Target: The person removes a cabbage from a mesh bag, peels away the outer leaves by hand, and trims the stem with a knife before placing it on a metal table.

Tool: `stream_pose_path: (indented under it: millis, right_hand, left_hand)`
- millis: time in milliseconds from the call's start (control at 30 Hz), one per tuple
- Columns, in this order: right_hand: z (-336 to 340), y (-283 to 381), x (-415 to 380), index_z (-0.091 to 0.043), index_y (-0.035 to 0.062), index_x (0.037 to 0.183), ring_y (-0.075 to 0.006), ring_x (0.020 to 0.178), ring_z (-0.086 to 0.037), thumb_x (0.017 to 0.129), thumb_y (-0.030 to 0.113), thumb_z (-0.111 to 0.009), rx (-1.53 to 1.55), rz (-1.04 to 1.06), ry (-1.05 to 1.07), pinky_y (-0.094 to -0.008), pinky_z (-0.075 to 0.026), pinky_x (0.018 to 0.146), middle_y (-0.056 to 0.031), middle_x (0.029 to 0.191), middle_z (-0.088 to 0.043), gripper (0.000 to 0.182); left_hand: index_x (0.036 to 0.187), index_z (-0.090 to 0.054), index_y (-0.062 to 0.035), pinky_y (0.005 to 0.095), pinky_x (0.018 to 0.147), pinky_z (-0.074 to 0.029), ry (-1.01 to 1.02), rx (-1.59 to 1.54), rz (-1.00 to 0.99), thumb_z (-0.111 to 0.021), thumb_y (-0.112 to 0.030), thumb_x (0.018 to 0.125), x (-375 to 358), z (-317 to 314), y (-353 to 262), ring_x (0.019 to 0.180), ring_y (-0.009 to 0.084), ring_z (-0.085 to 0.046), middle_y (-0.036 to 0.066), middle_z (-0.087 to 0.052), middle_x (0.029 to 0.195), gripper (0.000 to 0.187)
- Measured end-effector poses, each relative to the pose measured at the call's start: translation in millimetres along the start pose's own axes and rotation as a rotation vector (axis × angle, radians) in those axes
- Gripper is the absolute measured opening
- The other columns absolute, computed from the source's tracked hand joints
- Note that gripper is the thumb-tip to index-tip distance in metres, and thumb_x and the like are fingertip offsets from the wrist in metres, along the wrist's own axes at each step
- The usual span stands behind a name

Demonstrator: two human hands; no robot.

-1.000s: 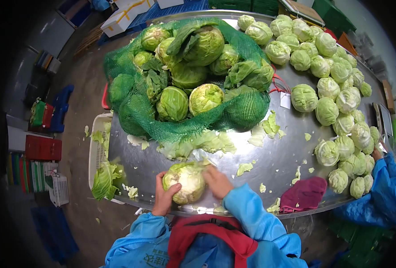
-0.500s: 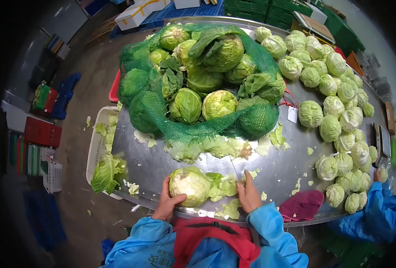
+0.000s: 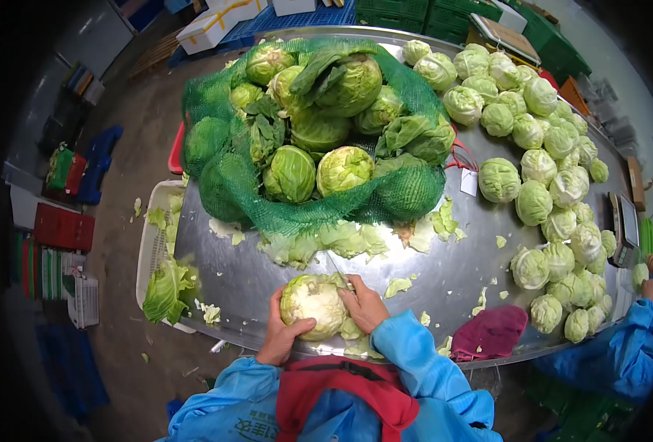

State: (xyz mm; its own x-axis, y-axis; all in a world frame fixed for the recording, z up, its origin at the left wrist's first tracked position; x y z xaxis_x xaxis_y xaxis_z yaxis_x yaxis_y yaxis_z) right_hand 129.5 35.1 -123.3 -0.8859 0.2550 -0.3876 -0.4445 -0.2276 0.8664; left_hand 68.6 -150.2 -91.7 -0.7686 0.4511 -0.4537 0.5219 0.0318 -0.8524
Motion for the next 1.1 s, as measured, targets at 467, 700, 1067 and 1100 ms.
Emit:
stream_pose_path:
  millis: [467,700,1067,1100]
  right_hand:
    - [21.1,-23.1,-15.8,-0.050,-0.0003,0.117,-0.0457,0.080,-0.062,0.091,0.024,-0.055,-0.096,-0.160,-0.175,-0.0469,-0.049,0.066,-0.0306,0.091,-0.062,0.036]
    - [3.3,36.5,-59.7,-0.019,-0.0032,0.145,-0.0403,0.132,-0.037,0.096,0.023,-0.050,-0.206,0.116,0.105,-0.0375,-0.033,0.108,-0.0285,0.145,-0.031,0.064]
    - [13.8,-59.1,-2.0,-0.050,0.0025,0.128,-0.0375,0.091,-0.063,0.098,0.031,-0.045,0.077,-0.110,-0.224,-0.0425,-0.051,0.075,-0.0263,0.101,-0.063,0.042]
    - [22.8,-46.4,-0.7,-0.050,0.0025,0.128,-0.0375,0.091,-0.063,0.098,0.031,-0.045,0.072,-0.099,-0.223,-0.0425,-0.051,0.075,-0.0263,0.101,-0.063,0.042]
  left_hand:
    - [0.129,-0.029,0.0001,0.0326,0.088,-0.050,-0.064,0.060,0.007,-0.082,-0.011,0.068,-8.7,-2.1,12.4,0.106,0.0222,-0.055,0.017,-0.049,0.118,0.081]
    - [0.129,-0.029,0.0014,0.0319,0.087,-0.051,-0.080,-0.017,0.081,-0.080,-0.009,0.070,-4.0,-9.9,7.3,0.105,0.0217,-0.056,0.017,-0.051,0.117,0.079]
    - [0.132,-0.029,0.0031,0.0323,0.092,-0.047,0.035,0.353,-0.143,-0.080,-0.009,0.069,-1.1,-6.5,19.1,0.111,0.0218,-0.052,0.017,-0.049,0.121,0.082]
    - [0.132,-0.029,0.0031,0.0323,0.092,-0.047,0.030,0.349,-0.154,-0.080,-0.009,0.069,3.5,-0.4,13.0,0.111,0.0218,-0.052,0.017,-0.049,0.121,0.082]
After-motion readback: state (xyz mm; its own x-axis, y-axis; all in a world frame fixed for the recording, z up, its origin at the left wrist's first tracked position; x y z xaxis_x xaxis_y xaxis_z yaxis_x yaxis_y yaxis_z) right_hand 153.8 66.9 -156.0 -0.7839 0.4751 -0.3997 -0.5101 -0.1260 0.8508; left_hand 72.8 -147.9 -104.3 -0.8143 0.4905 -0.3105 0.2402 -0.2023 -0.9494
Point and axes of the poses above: each hand's wrist, its own x-axis towards the middle knuckle, its own z-axis out of the back of the hand, y = z × x, the point moved 2 cm from there along x, towards the middle knuckle
